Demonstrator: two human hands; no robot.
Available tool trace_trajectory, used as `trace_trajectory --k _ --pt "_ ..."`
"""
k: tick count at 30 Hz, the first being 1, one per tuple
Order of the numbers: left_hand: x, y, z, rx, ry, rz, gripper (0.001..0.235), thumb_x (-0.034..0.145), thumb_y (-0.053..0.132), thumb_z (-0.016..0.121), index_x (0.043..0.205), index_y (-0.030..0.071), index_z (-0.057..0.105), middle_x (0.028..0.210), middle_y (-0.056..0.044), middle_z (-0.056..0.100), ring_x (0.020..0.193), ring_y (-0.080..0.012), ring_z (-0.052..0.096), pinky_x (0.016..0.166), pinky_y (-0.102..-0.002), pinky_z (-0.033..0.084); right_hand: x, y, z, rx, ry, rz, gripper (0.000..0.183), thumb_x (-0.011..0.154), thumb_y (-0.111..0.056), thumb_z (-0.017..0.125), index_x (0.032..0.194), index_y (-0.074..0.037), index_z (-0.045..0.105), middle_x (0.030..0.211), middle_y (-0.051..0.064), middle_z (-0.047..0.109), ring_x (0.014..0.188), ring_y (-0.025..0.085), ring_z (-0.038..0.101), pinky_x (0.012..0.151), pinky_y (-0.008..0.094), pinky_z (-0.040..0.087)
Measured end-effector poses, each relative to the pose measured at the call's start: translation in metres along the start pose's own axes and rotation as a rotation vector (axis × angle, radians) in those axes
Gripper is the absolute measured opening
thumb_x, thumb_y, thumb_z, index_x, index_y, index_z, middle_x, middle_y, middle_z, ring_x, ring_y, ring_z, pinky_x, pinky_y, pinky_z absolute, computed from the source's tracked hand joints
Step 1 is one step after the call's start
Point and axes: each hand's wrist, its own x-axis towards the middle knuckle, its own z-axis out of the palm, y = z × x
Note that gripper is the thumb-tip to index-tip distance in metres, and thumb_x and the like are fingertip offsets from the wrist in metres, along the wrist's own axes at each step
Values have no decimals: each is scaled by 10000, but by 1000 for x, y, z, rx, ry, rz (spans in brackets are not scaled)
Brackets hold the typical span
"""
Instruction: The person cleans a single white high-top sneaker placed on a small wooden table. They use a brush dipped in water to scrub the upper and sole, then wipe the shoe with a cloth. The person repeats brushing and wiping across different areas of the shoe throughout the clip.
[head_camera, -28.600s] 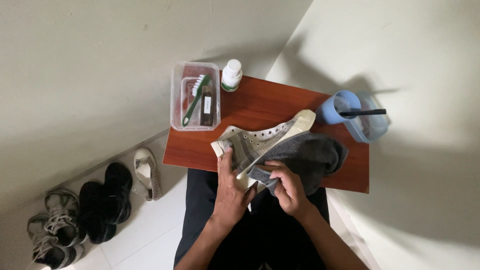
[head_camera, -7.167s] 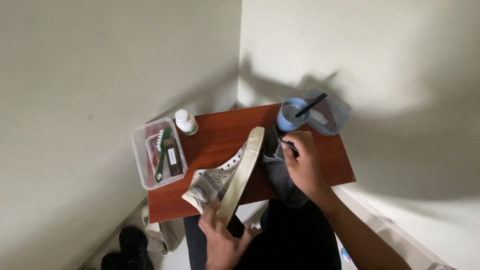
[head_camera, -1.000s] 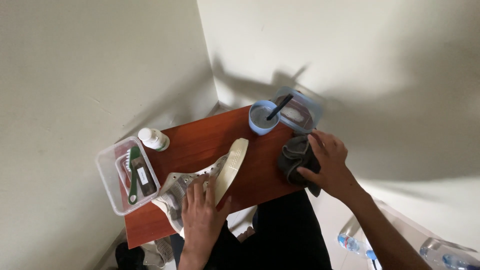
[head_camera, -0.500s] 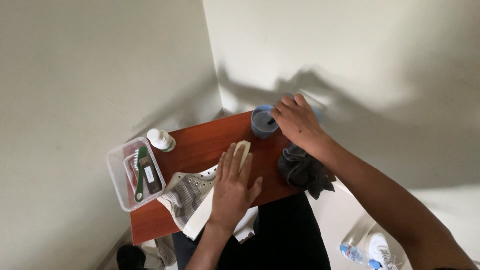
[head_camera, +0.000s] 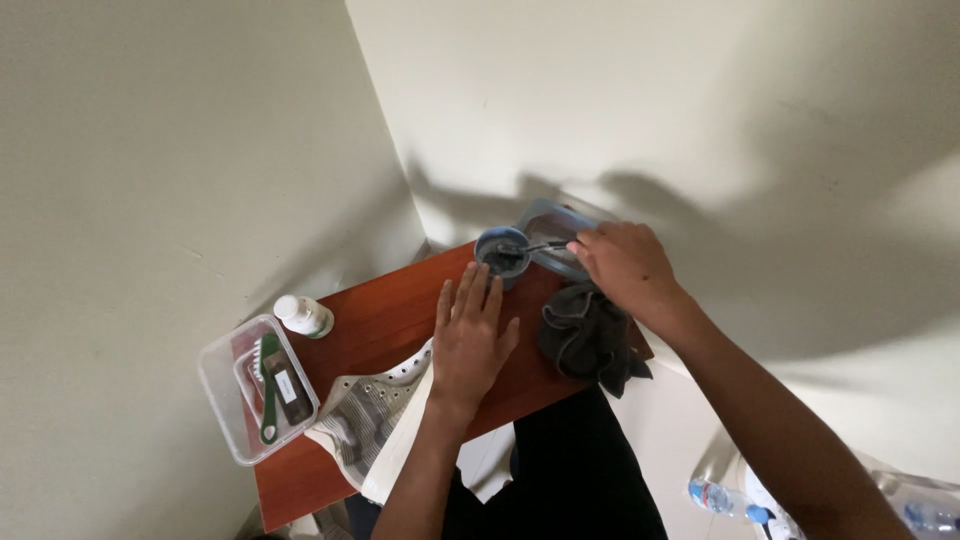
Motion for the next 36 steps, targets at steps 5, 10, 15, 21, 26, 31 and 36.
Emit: trace_trajectory --k 5,10,15,21,26,31,36 --pt "-1 0 -1 -36 -49 0 545 874 306 755 1354 67 655 1484 -175 572 1458 -328 459 1218 -555 313 -16 -12 -40 336 -211 294 480 1132 -413 353 1083 -32 640 895 191 632 780 368 626 716 473 491" --pt "5 3 2 -52 -15 14 557 870 304 758 1350 44 646 1466 -200 569 1459 -351 452 1222 -563 303 -23 23 -18 541 -237 495 504 1154 -431 325 976 -74 634 855 138 658 767 263 650 671 417 511" --pt "12 9 14 -27 -8 28 593 862 323 772 1356 27 632 1467 -206 566 1458 -355 453 1221 -551 299 -10 32 35 141 -276 393 346 1105 -351 370 1164 -184 667 1014 93 671 874 295 722 755 436 588" --pt "10 15 5 10 -85 25 642 867 333 759 1405 28 586 1544 -200 497 1503 -334 382 1269 -540 185 -10 22 93 -36 30 87 255 1008 -130 532 1224 -81 660 807 148 668 610 273 656 561 410 519" --pt "15 15 -5 -3 -144 3 605 882 322 750 1394 39 594 1523 -178 526 1495 -305 396 1273 -547 148 -19 24 75 -59 22 84 346 985 -100 545 1316 -124 645 810 123 668 585 233 646 561 350 519" --pt "17 11 -8 -60 -75 26 612 869 303 761 1392 31 597 1522 -169 534 1485 -295 416 1283 -532 152 -15 24 53 57 -126 162 404 981 -60 504 1349 -152 643 883 168 697 682 304 690 634 402 544" --pt "-5 2 -40 -147 32 93 576 962 228 713 1428 -39 503 1579 -194 440 1526 -325 342 1279 -571 227 -4 36 17 463 -276 569 460 1061 -318 368 1454 -234 590 1401 99 640 1222 373 617 960 511 496"
